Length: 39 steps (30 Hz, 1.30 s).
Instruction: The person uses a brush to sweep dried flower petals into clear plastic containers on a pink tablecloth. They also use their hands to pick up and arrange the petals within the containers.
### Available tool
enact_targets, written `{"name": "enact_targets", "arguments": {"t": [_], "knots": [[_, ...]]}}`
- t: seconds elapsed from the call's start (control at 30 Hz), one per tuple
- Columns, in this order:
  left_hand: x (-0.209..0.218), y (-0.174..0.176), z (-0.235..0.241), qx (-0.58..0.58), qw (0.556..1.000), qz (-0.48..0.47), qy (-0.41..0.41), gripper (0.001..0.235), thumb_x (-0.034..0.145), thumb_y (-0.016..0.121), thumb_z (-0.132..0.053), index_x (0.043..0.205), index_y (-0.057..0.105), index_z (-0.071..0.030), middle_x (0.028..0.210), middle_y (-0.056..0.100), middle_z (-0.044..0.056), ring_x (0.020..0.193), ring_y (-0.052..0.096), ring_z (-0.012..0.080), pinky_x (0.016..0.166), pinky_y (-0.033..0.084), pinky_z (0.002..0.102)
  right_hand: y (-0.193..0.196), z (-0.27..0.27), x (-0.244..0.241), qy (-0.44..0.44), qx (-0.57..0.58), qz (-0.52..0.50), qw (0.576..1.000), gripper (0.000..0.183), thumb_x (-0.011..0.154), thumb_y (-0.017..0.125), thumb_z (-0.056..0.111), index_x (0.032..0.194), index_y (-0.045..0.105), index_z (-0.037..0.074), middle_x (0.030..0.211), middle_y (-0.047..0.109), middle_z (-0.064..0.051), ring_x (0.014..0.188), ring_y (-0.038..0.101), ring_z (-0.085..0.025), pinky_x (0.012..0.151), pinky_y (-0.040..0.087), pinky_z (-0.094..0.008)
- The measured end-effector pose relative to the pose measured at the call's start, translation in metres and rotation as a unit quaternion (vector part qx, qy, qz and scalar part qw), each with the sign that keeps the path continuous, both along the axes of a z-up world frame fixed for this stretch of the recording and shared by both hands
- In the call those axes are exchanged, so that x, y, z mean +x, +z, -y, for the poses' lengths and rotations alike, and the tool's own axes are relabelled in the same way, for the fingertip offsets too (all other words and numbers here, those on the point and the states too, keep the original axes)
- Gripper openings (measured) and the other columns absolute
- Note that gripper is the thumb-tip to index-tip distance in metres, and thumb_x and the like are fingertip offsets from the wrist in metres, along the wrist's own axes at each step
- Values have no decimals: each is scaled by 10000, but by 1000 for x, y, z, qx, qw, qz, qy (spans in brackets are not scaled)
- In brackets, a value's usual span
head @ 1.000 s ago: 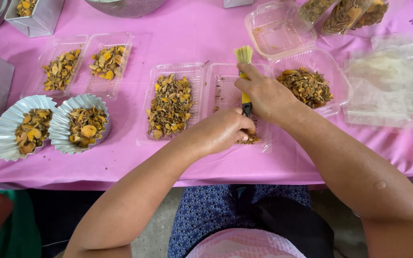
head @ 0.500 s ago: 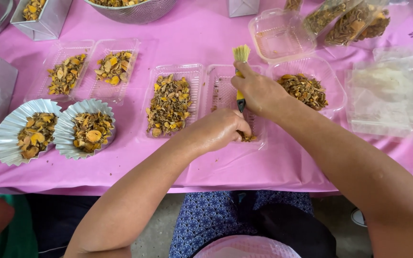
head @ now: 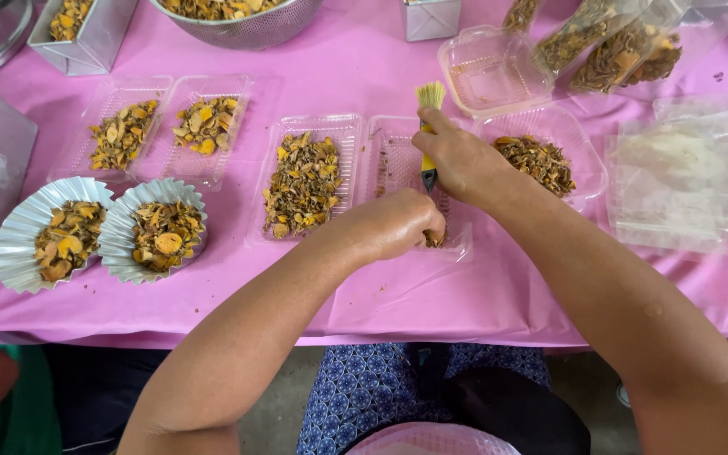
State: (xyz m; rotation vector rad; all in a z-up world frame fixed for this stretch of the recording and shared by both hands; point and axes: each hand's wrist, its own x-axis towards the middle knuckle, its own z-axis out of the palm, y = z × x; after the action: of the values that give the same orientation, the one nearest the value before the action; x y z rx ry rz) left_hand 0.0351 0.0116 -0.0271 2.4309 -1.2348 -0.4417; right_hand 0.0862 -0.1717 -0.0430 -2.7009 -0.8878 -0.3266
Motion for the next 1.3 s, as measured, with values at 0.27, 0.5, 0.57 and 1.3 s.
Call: {"name": "enact_targets", "arguments": {"t": [0.27, 0.5, 0.57, 1.3], "knots": [[9, 22, -14, -65, 994, -28, 84, 170, 886, 709, -47, 1022, 796, -99, 987, 772, 171, 1021, 730, 375, 916, 589, 439, 41, 22, -14, 126, 270, 42, 954, 214, 956, 636, -20, 1150, 712, 28, 1264, 632, -251, 1148, 659, -471, 957, 540, -495], [33, 28, -25, -201, 939, -115, 255, 184, 876, 774, -112, 1058, 792, -123, 980, 794, 121, 902, 779, 230, 790, 635, 301, 67, 24, -36, 67, 473, -140, 867, 173, 1000, 592, -21, 1111, 683, -119, 1162, 681, -298, 880, 753, -328, 794, 632, -453], [54, 9, -25, -249, 917, -152, 271, 196, 866, 775, -97, 1062, 786, -99, 957, 792, 133, 837, 772, 197, 748, 638, 285, 63, 31, -32, 44, 477, -132, 868, 211, 1008, 575, -12, 1163, 671, -118, 964, 691, -264, 774, 750, -314, 715, 608, -381], [60, -29, -10, -513, 731, -274, 358, 277, 835, 789, 17, 1101, 733, 71, 982, 740, 245, 808, 758, 273, 721, 673, 359, 56, 20, -35, -40, 583, -52, 810, 162, 1012, 549, -5, 1045, 649, -128, 888, 668, -266, 624, 725, -268, 567, 575, -276]]}}
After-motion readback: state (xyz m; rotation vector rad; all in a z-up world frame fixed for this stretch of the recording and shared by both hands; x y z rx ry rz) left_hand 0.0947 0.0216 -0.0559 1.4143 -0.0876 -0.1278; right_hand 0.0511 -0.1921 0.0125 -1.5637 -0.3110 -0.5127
